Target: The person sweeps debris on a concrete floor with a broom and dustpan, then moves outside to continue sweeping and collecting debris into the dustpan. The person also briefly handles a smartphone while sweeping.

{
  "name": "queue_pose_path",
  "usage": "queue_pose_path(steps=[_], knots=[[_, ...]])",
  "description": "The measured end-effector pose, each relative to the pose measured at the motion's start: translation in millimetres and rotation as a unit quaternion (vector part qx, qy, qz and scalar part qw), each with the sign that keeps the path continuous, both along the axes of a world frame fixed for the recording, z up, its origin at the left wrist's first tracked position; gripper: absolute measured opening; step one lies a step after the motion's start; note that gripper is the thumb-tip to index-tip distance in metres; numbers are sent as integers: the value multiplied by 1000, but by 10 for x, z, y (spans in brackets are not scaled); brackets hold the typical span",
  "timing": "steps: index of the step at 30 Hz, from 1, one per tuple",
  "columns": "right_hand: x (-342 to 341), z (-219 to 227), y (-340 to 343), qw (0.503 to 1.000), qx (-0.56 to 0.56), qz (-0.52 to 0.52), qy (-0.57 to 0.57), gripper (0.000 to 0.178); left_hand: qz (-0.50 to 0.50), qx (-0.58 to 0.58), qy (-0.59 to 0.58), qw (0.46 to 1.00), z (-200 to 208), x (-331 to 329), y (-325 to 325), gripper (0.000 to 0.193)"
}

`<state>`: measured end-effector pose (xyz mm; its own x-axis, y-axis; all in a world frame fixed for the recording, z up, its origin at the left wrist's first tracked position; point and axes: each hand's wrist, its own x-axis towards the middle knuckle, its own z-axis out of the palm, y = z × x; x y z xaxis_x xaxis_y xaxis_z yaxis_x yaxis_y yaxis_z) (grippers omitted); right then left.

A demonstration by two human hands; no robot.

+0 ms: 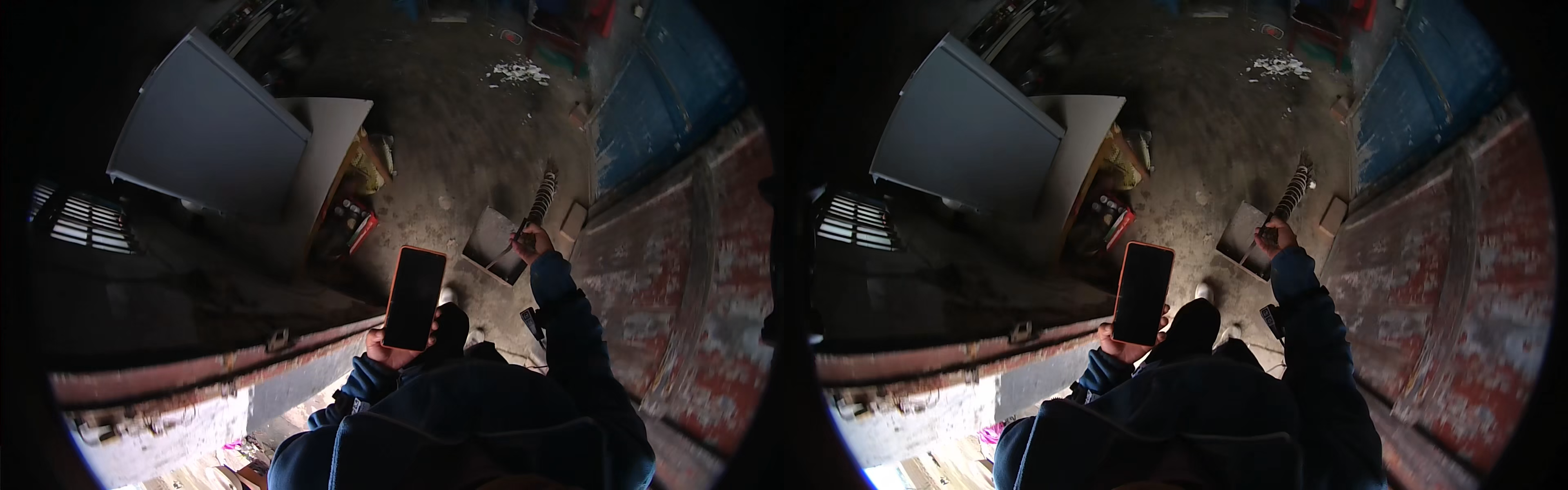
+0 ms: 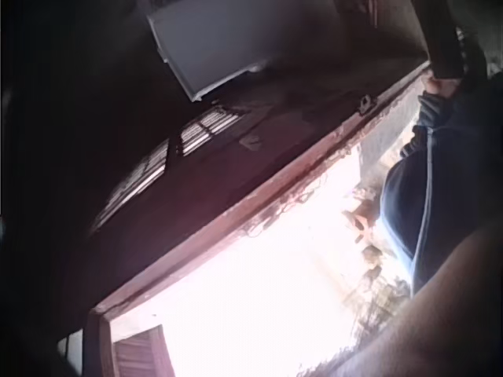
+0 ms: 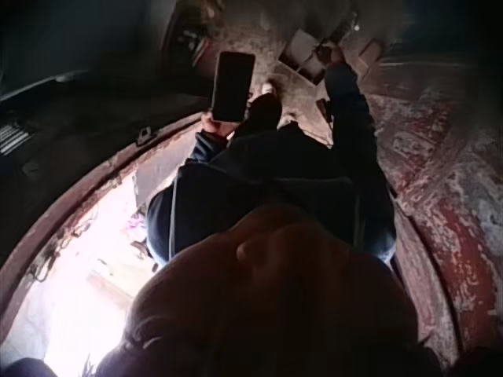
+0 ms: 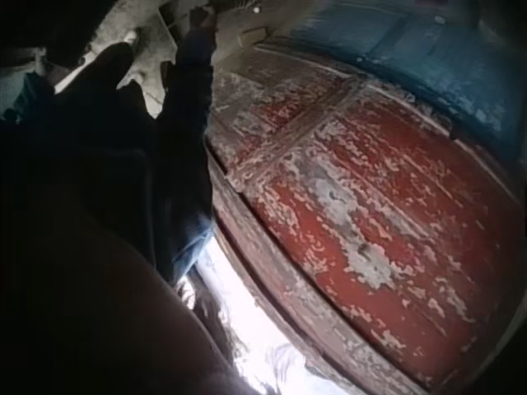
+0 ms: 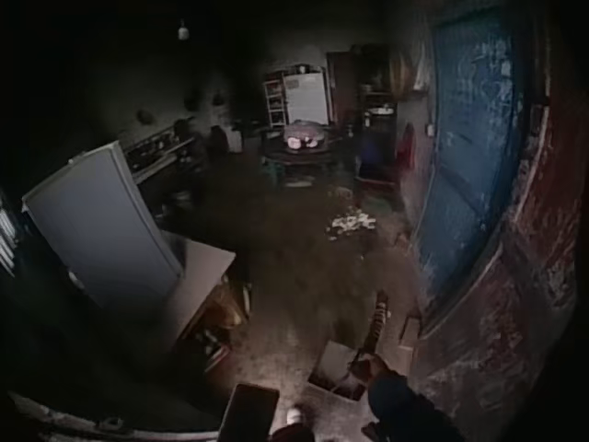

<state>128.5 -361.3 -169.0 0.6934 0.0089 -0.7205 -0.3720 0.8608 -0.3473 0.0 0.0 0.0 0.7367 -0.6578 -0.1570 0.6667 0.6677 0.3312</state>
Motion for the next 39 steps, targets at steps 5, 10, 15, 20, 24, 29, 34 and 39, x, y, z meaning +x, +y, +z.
queue_pose_path(steps=[5,10,15,20,24,29,34,39], knots=[[779,-168,-383,999,-16,32,-5,11,41,37,38,998,-170,610,-78,88],[2061,-407,-809,997,-27,51,53,14,45,20,58,997,-308,1977,-399,87],[3015,-747,-1050,995,-40,63,67,10,55,46,55,996,-172,3153,-820,89],[3873,-1153,-1276,990,-48,66,115,14,135,115,96,980,-153,4013,-1185,90],[4424,-1374,-1452,979,-78,104,157,8,158,103,135,973,-198,4619,-1323,89],[5054,-1526,-1520,977,-63,38,199,13,156,60,161,973,-245,5378,-1237,90],[5364,-1582,-1553,980,-43,103,167,19,164,48,163,972,-206,6352,-988,93],[5360,-1626,-1723,966,33,189,174,11,177,72,131,973,-145,7091,-726,89]])
